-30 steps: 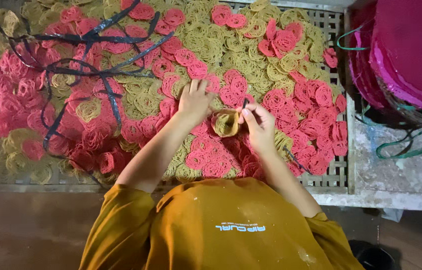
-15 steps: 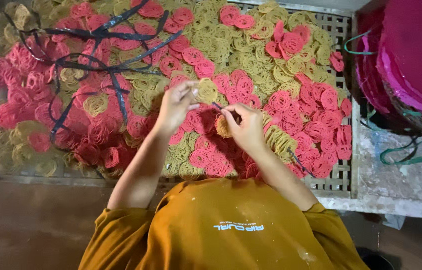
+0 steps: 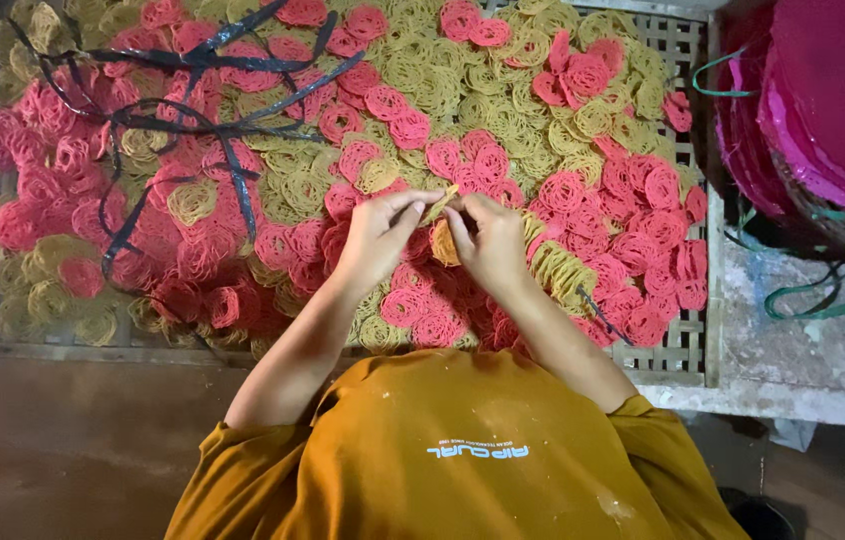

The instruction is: The person repeatedly picks up pink and yellow coiled items from a wooden tray, threads them onto a dark strip, and ties the strip to form a flower-like bundle. The finished bundle is placed into a pink container. The process is repeated with additional coils.

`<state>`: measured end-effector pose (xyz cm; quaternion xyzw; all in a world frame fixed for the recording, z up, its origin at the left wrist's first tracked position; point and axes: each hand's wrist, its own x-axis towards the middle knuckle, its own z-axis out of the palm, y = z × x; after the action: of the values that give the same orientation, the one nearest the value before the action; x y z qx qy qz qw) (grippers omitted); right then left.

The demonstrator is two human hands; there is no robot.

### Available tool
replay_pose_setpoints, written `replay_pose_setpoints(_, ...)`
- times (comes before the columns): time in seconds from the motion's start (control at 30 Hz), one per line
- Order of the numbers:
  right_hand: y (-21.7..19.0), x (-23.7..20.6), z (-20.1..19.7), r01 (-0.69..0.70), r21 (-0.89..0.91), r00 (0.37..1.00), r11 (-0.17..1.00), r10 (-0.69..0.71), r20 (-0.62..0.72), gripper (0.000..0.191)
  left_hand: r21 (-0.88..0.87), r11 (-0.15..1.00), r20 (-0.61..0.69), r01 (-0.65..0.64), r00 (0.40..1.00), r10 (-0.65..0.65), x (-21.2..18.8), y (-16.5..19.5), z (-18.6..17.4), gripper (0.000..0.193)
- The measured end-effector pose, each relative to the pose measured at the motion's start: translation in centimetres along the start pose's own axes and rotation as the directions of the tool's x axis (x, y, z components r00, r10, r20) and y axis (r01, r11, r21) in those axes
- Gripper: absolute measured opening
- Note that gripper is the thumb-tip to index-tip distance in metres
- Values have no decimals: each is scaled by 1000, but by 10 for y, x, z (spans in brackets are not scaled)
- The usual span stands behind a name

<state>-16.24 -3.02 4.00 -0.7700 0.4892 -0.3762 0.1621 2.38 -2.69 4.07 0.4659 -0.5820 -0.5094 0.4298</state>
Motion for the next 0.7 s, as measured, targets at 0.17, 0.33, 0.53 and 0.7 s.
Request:
replay_pose_setpoints(0.17, 5, -5, -9, -129, 121, 991, 984, 131, -9, 15, 319, 946, -151, -48, 983, 100, 2, 25, 6, 19)
replay_pose_setpoints(0.33, 7, -7, -22, -9, 120, 993, 993, 23, -115, 19, 628, 697, 21, -348, 902, 431, 12, 45, 0, 13)
replay_pose_setpoints(0.53, 25, -11, -1, -78, 341, 996, 937, 91, -22, 3, 389, 854, 120, -345, 938, 324, 45, 27, -1, 28)
replay_pose_setpoints(0.7, 52, -22, -10, -200, 744, 955, 638, 296, 3, 11, 893, 449, 85, -41, 993, -78, 74, -9, -7, 19)
